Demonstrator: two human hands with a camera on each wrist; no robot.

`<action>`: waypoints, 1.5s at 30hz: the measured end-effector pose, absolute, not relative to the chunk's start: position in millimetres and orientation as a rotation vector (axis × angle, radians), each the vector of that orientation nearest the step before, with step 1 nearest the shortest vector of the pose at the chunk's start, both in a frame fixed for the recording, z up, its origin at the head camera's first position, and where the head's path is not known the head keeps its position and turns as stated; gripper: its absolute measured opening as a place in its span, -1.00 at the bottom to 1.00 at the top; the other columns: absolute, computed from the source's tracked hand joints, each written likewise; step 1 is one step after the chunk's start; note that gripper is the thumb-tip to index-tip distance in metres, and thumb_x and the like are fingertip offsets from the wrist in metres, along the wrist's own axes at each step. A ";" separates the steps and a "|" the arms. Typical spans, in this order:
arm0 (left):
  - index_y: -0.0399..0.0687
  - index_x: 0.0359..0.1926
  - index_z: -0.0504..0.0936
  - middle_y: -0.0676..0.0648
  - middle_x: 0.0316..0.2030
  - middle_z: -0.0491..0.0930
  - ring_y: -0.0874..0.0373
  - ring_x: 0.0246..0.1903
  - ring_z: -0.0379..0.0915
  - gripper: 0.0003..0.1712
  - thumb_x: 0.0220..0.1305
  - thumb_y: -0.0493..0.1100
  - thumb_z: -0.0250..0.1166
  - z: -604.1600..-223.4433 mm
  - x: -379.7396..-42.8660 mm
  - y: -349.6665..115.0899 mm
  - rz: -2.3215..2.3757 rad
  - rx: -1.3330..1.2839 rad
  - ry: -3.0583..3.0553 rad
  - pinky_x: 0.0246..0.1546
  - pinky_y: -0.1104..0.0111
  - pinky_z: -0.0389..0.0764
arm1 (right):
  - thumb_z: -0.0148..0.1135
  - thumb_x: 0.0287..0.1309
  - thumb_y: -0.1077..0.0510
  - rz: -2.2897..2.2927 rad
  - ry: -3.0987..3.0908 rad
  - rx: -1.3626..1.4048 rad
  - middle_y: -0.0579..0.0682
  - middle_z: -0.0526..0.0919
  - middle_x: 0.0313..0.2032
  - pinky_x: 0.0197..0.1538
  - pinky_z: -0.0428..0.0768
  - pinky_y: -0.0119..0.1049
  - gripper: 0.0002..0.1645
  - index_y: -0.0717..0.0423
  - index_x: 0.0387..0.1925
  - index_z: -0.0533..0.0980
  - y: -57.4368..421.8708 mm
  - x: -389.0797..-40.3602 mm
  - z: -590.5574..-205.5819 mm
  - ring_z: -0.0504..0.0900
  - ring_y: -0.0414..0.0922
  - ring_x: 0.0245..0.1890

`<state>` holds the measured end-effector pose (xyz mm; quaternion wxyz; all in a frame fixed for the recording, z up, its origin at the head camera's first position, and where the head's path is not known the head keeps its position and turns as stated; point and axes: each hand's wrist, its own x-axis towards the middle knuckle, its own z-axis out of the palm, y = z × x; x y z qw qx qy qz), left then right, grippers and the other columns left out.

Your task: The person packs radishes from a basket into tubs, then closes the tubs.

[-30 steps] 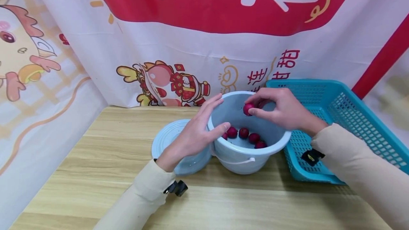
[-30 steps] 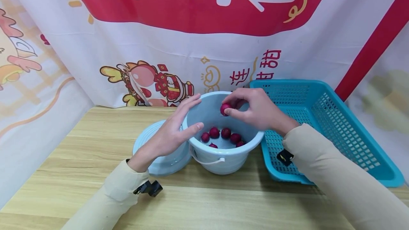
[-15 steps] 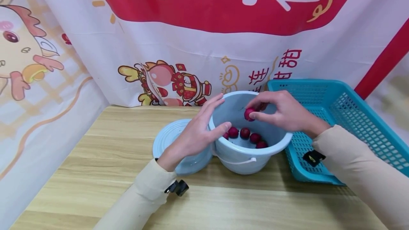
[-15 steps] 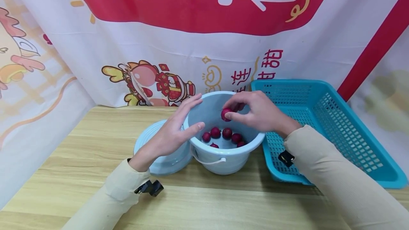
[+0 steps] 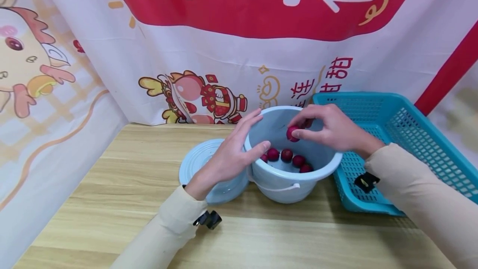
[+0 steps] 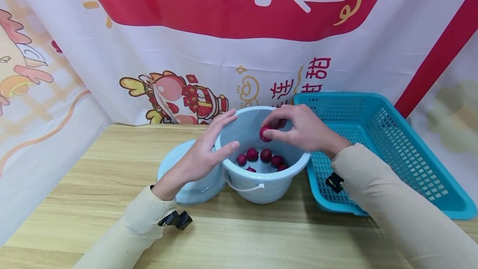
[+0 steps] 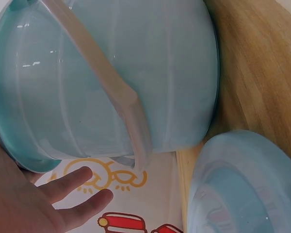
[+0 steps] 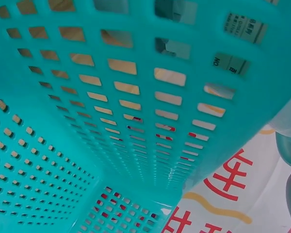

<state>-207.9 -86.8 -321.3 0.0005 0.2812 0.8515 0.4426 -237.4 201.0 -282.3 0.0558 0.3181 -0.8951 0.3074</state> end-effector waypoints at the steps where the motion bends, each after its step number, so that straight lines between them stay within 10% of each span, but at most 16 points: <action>1: 0.24 0.68 0.13 0.28 0.69 -0.08 0.04 0.67 -0.02 -0.11 0.45 0.29 0.16 -321.6 -208.1 -86.3 1.398 0.877 2.668 0.49 -0.37 0.28 | 0.54 0.19 0.06 0.941 -2.720 0.958 -0.13 0.83 -0.07 -0.03 0.76 -0.07 -0.67 -0.06 0.01 0.77 201.4 -237.8 -282.5 0.71 -0.13 -0.02; 27: 0.21 0.69 0.11 0.21 0.72 -0.09 0.06 0.70 -0.09 -0.17 0.54 0.28 0.06 -325.6 -208.6 -77.4 1.459 0.826 2.686 0.57 -0.32 0.18 | 0.48 0.27 0.09 1.016 -2.773 0.853 -0.03 0.82 0.00 -0.08 0.75 -0.23 -0.71 -0.07 0.02 0.77 207.2 -249.0 -280.7 0.70 -0.06 -0.01; 45: 0.23 0.67 0.16 0.23 0.71 -0.06 0.07 0.71 -0.12 -0.20 0.56 0.34 0.02 -309.5 -207.4 -89.6 1.448 0.724 2.735 0.59 -0.30 0.14 | 0.44 0.31 -0.18 1.095 -2.923 0.651 0.05 0.67 0.29 0.19 0.75 0.14 -0.29 -0.08 0.41 0.53 181.8 -231.4 -238.8 0.69 0.06 0.21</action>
